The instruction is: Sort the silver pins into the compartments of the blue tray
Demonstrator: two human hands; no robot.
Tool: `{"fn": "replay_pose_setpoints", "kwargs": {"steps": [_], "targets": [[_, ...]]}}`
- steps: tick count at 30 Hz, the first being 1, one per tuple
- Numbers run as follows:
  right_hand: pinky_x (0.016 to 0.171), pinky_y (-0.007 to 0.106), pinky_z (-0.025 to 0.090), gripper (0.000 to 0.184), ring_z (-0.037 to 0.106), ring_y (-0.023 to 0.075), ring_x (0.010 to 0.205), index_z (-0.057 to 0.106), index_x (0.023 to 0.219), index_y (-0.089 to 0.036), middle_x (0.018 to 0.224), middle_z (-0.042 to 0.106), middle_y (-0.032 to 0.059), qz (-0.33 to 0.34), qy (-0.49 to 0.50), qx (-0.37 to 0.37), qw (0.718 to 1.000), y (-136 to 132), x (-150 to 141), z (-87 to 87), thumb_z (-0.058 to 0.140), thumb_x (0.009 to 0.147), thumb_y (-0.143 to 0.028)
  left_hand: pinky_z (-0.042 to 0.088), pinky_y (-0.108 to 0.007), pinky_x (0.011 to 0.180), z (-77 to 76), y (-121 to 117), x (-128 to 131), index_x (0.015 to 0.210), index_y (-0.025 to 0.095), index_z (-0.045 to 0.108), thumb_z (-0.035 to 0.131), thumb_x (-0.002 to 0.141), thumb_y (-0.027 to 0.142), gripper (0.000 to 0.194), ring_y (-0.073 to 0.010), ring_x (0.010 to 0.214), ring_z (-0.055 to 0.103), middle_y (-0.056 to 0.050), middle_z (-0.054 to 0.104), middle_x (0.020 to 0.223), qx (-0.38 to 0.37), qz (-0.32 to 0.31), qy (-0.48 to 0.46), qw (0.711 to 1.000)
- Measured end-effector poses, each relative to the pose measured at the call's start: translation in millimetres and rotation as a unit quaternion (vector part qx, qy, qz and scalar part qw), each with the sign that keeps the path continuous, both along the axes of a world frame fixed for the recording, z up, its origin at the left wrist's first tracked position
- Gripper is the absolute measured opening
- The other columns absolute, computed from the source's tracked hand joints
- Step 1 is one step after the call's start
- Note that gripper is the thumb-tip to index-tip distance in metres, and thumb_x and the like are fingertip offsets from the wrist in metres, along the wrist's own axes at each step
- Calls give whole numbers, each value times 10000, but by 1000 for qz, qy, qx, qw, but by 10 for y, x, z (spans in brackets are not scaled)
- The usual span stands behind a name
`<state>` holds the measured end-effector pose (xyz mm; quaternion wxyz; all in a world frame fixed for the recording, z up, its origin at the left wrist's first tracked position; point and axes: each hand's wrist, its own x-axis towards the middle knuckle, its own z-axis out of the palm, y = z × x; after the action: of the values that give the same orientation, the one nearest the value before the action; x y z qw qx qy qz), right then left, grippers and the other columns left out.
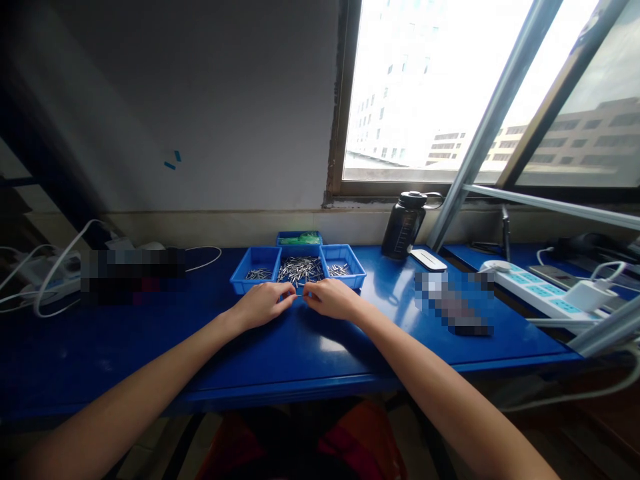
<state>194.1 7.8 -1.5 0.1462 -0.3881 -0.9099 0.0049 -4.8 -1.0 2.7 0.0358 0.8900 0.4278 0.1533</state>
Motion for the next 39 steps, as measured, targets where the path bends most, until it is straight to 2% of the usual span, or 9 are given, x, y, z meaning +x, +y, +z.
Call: {"fn": "replay_pose_setpoints", "kwargs": {"steps": [8, 11, 15, 23, 27, 32, 39], "targets": [[556, 207, 302, 199, 545, 118, 586, 597, 896, -191, 645, 622, 14, -11, 2, -3, 1000, 31, 19, -7, 420, 832, -256, 369, -242, 572, -1, -7, -6, 845, 200, 575, 339, 860, 375, 294, -177, 696, 584, -32, 634, 774, 17, 5, 8, 1000], [551, 209, 298, 215, 536, 115, 574, 594, 912, -187, 654, 619, 22, -3, -1, -8, 1000, 19, 0, -13, 406, 841, -262, 381, -235, 610, 17, -25, 10, 871, 202, 580, 348, 865, 346, 273, -161, 745, 578, -23, 629, 833, 27, -17, -24, 999], [539, 208, 289, 226, 500, 102, 545, 585, 827, -170, 634, 597, 26, 18, 4, -10, 1000, -15, -27, -15, 382, 857, -267, 385, -216, 620, 25, -32, 31, 910, 209, 589, 372, 863, 315, 246, -133, 757, 563, -13, 615, 873, 32, -45, -59, 997], [513, 193, 294, 233, 471, 81, 516, 573, 766, -154, 602, 575, 14, 31, 56, -66, 996, -28, -39, -11, 403, 856, -286, 401, -207, 649, 10, -9, 31, 938, 209, 587, 422, 838, 282, 207, -125, 766, 556, -12, 602, 868, 30, -80, -65, 994], [514, 194, 301, 211, 484, 86, 521, 599, 836, -168, 598, 578, 6, 23, 56, -70, 996, -6, -32, -9, 440, 837, -308, 407, -214, 664, 33, -48, 48, 866, 193, 564, 453, 799, 260, 146, -137, 766, 558, -11, 605, 821, 30, -60, -61, 996], [520, 191, 312, 205, 495, 86, 518, 598, 923, -183, 588, 572, -6, 24, 64, -60, 996, -11, -14, 22, 471, 819, -306, 388, -215, 586, 13, -37, 28, 862, 206, 558, 450, 797, 310, 163, -143, 656, 573, 2, 623, 732, 5, -12, -20, 1000], [516, 188, 310, 201, 507, 89, 528, 606, 902, -176, 598, 588, 5, 34, 54, -45, 997, -30, -21, 18, 443, 834, -273, 393, -226, 609, -15, 5, 14, 900, 235, 580, 394, 835, 393, 253, -163, 704, 594, -9, 644, 769, 4, -22, 10, 1000]]}}
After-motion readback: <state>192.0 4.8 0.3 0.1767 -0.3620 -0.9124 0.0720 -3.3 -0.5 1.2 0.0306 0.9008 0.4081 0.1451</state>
